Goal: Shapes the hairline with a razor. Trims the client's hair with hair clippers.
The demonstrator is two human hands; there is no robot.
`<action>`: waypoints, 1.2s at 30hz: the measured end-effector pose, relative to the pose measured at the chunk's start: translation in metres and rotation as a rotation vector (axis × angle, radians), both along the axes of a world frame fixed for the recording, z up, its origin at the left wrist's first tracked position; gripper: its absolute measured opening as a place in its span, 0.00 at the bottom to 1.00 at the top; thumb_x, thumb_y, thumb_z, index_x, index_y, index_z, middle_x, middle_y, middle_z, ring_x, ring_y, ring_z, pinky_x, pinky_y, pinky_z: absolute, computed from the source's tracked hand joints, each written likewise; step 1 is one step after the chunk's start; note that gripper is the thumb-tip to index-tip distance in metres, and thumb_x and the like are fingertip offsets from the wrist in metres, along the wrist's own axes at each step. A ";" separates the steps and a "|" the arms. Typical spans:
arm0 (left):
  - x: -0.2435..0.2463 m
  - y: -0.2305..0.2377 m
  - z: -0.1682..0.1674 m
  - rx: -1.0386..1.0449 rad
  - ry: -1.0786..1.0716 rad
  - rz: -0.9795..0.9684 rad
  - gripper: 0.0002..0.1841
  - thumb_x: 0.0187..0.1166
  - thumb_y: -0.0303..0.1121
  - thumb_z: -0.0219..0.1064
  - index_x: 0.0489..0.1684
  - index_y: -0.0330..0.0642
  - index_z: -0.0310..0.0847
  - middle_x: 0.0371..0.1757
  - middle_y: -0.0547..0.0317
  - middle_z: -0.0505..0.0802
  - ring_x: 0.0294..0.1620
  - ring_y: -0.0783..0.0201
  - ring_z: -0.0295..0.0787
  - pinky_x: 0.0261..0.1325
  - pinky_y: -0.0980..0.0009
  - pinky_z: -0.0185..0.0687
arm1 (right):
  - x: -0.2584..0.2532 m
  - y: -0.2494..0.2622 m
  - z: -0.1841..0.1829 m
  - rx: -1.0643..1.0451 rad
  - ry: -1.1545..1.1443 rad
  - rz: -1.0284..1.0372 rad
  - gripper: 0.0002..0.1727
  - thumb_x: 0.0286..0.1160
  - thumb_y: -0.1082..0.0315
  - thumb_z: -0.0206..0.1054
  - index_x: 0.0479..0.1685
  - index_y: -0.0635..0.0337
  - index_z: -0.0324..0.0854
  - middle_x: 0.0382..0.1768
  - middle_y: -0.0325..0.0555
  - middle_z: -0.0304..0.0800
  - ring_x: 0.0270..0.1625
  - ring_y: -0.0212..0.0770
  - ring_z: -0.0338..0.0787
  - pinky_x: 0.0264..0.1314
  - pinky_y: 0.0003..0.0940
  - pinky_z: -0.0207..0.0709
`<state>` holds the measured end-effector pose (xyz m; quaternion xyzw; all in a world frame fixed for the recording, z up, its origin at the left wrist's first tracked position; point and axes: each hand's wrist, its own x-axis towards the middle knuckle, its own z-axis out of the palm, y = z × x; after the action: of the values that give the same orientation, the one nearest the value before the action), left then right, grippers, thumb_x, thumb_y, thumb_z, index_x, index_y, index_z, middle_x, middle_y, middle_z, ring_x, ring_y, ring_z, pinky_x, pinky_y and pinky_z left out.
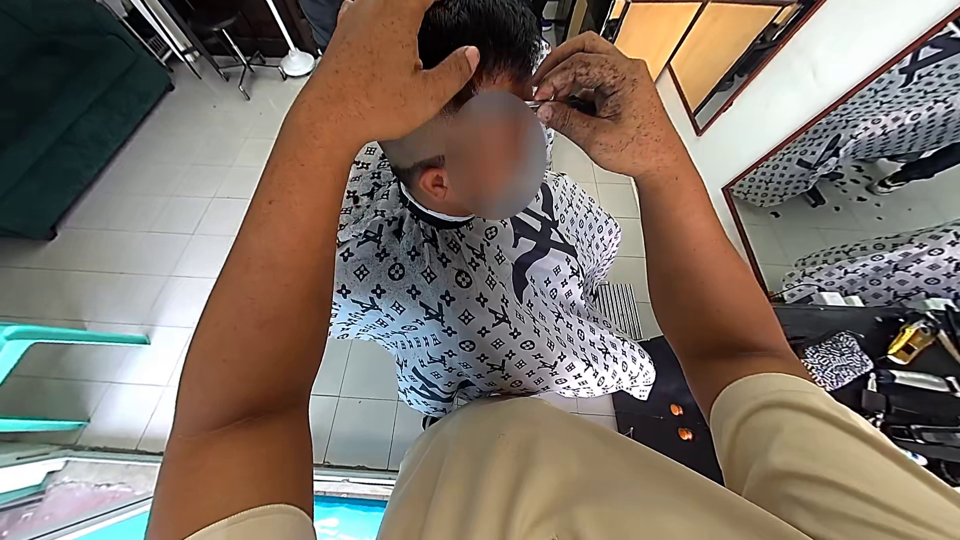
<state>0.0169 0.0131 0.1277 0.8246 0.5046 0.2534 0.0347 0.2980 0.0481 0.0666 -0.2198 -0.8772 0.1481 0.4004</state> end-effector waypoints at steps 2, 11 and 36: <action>0.001 -0.001 0.001 -0.008 0.009 -0.003 0.37 0.76 0.57 0.65 0.79 0.41 0.74 0.74 0.39 0.83 0.81 0.42 0.73 0.83 0.36 0.55 | -0.004 -0.002 -0.001 0.001 -0.028 -0.022 0.11 0.81 0.64 0.66 0.47 0.64 0.88 0.59 0.52 0.82 0.57 0.31 0.83 0.55 0.20 0.78; 0.004 -0.006 0.002 -0.055 0.027 0.019 0.45 0.65 0.53 0.77 0.85 0.42 0.68 0.79 0.38 0.79 0.85 0.40 0.66 0.86 0.34 0.49 | -0.011 0.002 -0.008 -0.008 -0.052 -0.074 0.11 0.80 0.63 0.67 0.46 0.62 0.88 0.55 0.50 0.79 0.52 0.30 0.80 0.52 0.18 0.74; -0.007 -0.003 0.006 -0.096 0.111 -0.045 0.45 0.65 0.53 0.79 0.85 0.45 0.68 0.78 0.36 0.79 0.84 0.36 0.68 0.82 0.33 0.56 | -0.031 -0.024 -0.023 0.072 0.012 -0.159 0.10 0.80 0.66 0.67 0.47 0.63 0.89 0.56 0.53 0.81 0.56 0.35 0.82 0.53 0.21 0.77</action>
<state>0.0103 0.0105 0.1335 0.8458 0.4988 0.1820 0.0518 0.2666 0.0244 0.0437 -0.2735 -0.8592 0.0856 0.4239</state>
